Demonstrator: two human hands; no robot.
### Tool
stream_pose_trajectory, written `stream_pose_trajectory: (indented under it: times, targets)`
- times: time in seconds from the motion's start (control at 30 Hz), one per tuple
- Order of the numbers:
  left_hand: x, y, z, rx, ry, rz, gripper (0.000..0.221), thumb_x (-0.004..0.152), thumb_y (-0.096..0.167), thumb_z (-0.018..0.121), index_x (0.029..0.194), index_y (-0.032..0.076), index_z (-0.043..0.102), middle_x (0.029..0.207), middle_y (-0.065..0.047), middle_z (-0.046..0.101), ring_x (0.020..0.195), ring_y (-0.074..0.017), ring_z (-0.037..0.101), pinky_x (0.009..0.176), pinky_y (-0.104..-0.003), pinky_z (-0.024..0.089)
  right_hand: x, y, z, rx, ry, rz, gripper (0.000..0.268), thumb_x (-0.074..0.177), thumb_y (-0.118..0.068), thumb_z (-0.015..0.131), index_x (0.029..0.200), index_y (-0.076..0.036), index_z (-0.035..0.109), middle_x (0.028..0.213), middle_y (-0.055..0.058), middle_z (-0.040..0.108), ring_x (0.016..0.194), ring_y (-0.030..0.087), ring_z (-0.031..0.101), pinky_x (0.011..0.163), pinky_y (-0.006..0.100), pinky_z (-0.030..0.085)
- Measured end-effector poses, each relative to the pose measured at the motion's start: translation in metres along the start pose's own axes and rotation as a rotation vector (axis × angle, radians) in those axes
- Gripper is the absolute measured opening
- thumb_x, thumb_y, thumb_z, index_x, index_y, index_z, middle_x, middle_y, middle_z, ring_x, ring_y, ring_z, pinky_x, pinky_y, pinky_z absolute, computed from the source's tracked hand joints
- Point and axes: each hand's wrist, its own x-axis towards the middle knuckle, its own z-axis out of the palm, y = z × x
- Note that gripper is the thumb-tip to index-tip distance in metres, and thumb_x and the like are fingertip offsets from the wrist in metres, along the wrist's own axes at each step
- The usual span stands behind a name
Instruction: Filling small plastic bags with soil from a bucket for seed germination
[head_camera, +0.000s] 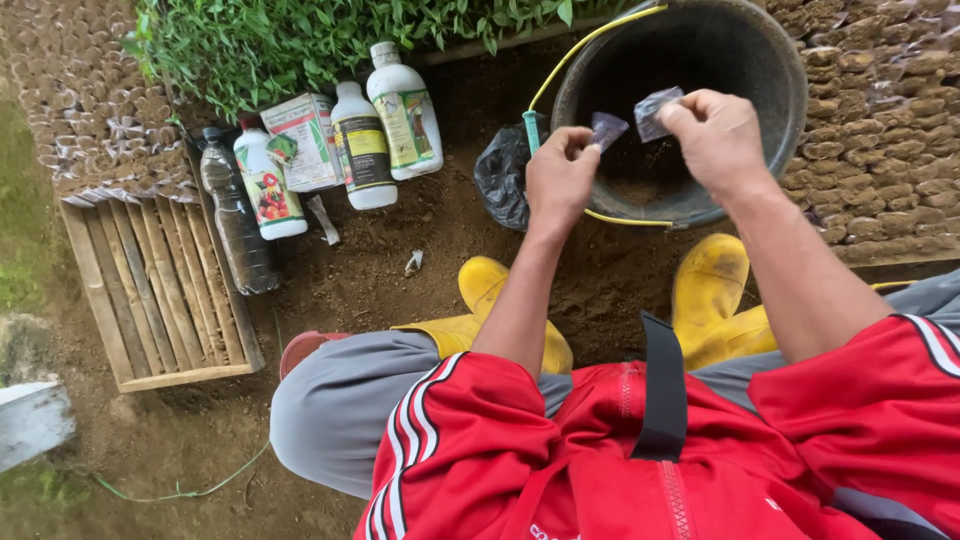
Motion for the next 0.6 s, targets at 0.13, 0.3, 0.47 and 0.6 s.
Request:
stream_pose_trajectory:
  times: [0.13,0.3,0.47,0.6]
  targets:
    - [-0.002,-0.018,0.018,0.350,0.192,0.543,0.058,0.091,0.013,0.061,0.147,0.015,0.044,0.139,-0.014,0.052,0.121,-0.0285,0.063,0.080,-0.037,0.069,0.009,0.006,-0.003,0.284,0.010,0.282,0.015,0.098,-0.022,0.069,0.083,-0.022,0.066,0.090,-0.010,0.068,0.088,0.000,0.062,0.075,0.018,0.050]
    - [-0.010,-0.006,0.029,0.482,0.140,0.814,0.050,0.092,0.028,0.074,0.138,0.022,0.055,0.147,-0.005,0.052,0.111,-0.0229,0.066,0.083,-0.039,0.060,0.005,-0.003,0.003,0.292,0.017,0.348,0.014,0.089,-0.022,0.069,0.076,-0.024,0.066,0.077,-0.012,0.062,0.081,-0.001,0.057,0.073,0.019,0.045]
    - [-0.007,-0.004,0.031,0.573,0.204,0.899,0.022,0.101,0.031,0.065,0.119,0.020,0.068,0.142,-0.004,0.056,0.099,-0.0275,0.065,0.077,-0.042,0.054,0.003,-0.007,0.008,0.279,-0.039,0.362,0.010,0.089,-0.031,0.070,0.081,-0.026,0.068,0.083,-0.013,0.067,0.091,-0.001,0.063,0.083,0.024,0.043]
    - [-0.002,-0.002,0.030,0.353,0.148,0.713,0.014,0.097,0.027,0.069,0.105,0.017,0.074,0.125,0.000,0.065,0.104,-0.0244,0.065,0.080,-0.039,0.054,0.007,-0.010,0.009,0.328,-0.004,0.402,0.015,0.097,-0.036,0.060,0.087,-0.027,0.067,0.087,-0.011,0.069,0.090,0.000,0.065,0.079,0.023,0.046]
